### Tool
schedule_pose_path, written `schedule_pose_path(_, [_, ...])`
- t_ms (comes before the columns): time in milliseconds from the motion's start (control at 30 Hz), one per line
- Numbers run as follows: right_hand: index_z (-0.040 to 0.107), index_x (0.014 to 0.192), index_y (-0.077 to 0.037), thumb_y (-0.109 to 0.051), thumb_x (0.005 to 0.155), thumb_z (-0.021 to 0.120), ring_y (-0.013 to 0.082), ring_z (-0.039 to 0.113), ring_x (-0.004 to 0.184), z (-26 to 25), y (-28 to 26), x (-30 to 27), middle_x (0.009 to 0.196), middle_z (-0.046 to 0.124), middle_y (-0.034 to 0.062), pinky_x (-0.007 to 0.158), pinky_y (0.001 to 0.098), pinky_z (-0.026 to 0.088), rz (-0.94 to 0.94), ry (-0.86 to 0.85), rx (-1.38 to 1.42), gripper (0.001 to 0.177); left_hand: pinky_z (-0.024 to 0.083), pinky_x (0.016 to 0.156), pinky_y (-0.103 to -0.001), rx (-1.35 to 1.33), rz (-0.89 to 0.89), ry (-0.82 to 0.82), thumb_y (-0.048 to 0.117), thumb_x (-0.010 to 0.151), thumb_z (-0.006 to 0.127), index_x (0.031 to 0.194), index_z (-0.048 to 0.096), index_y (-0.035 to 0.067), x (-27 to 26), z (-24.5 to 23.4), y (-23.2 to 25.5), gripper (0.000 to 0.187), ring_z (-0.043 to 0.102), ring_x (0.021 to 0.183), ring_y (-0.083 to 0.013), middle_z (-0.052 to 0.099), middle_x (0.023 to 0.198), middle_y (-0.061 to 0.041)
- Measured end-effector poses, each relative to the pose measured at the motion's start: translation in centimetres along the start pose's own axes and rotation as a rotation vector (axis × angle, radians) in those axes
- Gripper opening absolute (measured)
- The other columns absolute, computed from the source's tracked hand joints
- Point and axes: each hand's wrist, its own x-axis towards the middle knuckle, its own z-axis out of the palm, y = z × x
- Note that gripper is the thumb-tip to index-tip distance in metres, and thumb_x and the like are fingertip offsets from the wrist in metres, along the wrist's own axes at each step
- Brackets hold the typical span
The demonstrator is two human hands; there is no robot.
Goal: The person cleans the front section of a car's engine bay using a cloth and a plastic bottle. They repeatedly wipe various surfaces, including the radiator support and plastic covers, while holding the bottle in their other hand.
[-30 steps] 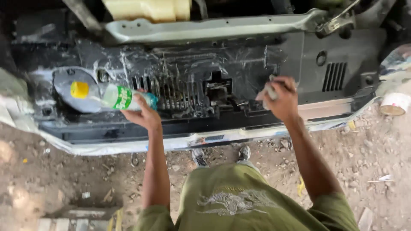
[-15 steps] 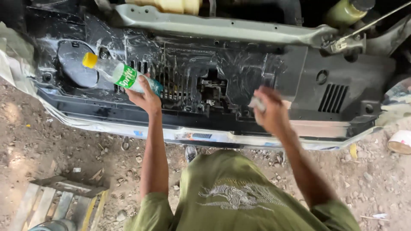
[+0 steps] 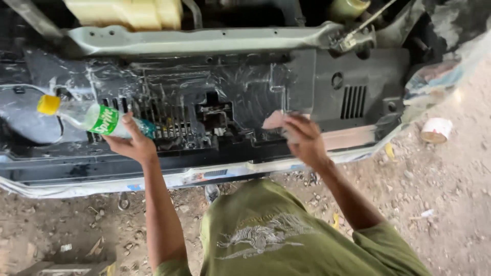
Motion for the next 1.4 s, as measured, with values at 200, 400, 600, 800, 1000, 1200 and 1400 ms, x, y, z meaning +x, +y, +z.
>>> schedule_pose_path(200, [0.068, 0.114, -0.011, -0.003, 0.081, 0.071, 0.0310, 0.059, 0.121, 3.5, 2.4, -2.5, 0.129, 0.064, 0.0108, 0.104, 0.0456, 0.048, 0.347, 0.442, -0.123, 0.034, 0.052, 0.072, -0.029, -0.047, -0.109, 0.014, 0.021, 0.111, 0.069, 0.139, 0.047, -0.007, -0.5, -0.5, -1.0, 0.045, 0.064, 0.087, -0.0141, 0.074, 0.109, -0.018])
schedule_pose_path(400, [0.070, 0.112, -0.013, -0.027, 0.085, 0.079, 0.0277, 0.064, 0.105, 6.3, -4.3, 3.4, 0.109, 0.070, 0.0093, 0.091, 0.0402, 0.052, 0.216, 0.254, -0.039, 0.031, 0.067, 0.096, -0.041, -0.077, -0.071, 0.009, 0.022, 0.113, 0.071, 0.143, 0.044, -0.009, -0.4, -0.5, -2.3, 0.051, 0.073, 0.106, -0.0251, 0.068, 0.124, -0.023])
schedule_pose_path(600, [0.074, 0.102, -0.014, -0.024, 0.094, 0.077, 0.0192, 0.066, 0.089, -1.0, 6.8, -1.5, 0.097, 0.072, 0.0043, 0.080, 0.0404, 0.056, 0.203, 0.269, -0.226, 0.013, 0.063, 0.097, -0.044, -0.064, -0.070, 0.032, 0.025, 0.112, 0.070, 0.146, 0.043, -0.008, -0.2, -1.0, -2.4, 0.054, 0.070, 0.103, -0.0256, 0.069, 0.119, -0.023])
schedule_pose_path(800, [0.073, 0.091, -0.006, -0.020, 0.093, 0.082, 0.0257, 0.068, 0.078, -4.5, 5.4, 3.2, 0.087, 0.069, 0.0103, 0.068, 0.0383, 0.055, 0.421, 0.491, -0.038, 0.017, 0.065, 0.095, -0.042, -0.032, -0.045, 0.024, 0.028, 0.113, 0.069, 0.145, 0.045, -0.007, -0.2, -0.7, -1.8, 0.053, 0.069, 0.103, -0.0247, 0.069, 0.120, -0.022])
schedule_pose_path(1000, [0.075, 0.118, -0.007, -0.021, 0.093, 0.085, 0.0284, 0.066, 0.118, 0.3, 5.0, 13.7, 0.134, 0.065, 0.0150, 0.099, 0.0416, 0.055, 0.238, 0.442, -0.073, 0.031, 0.065, 0.093, -0.041, -0.033, -0.074, 0.008, 0.032, 0.112, 0.070, 0.142, 0.045, -0.008, -0.2, -0.5, 0.1, 0.056, 0.068, 0.101, -0.0237, 0.066, 0.119, -0.020])
schedule_pose_path(1200, [0.071, 0.118, -0.007, -0.011, 0.082, 0.078, 0.0296, 0.062, 0.127, 1.9, 1.5, 5.1, 0.135, 0.067, 0.0128, 0.108, 0.0475, 0.051, -0.041, 0.196, -0.262, 0.036, 0.065, 0.093, -0.041, -0.019, -0.059, 0.006, 0.031, 0.111, 0.072, 0.142, 0.047, -0.009, -0.3, -0.7, -1.2, 0.056, 0.070, 0.102, -0.0250, 0.066, 0.120, -0.020])
schedule_pose_path(1400, [0.064, 0.084, -0.005, -0.016, 0.088, 0.089, 0.0299, 0.061, 0.078, -1.3, 8.1, 13.5, 0.082, 0.065, 0.0096, 0.067, 0.0427, 0.051, 0.096, 0.500, -0.213, 0.027, 0.064, 0.093, -0.039, -0.077, -0.035, -0.003, 0.031, 0.113, 0.071, 0.145, 0.044, -0.007, 0.3, 0.5, 0.7, 0.057, 0.068, 0.103, -0.0241, 0.064, 0.123, -0.019])
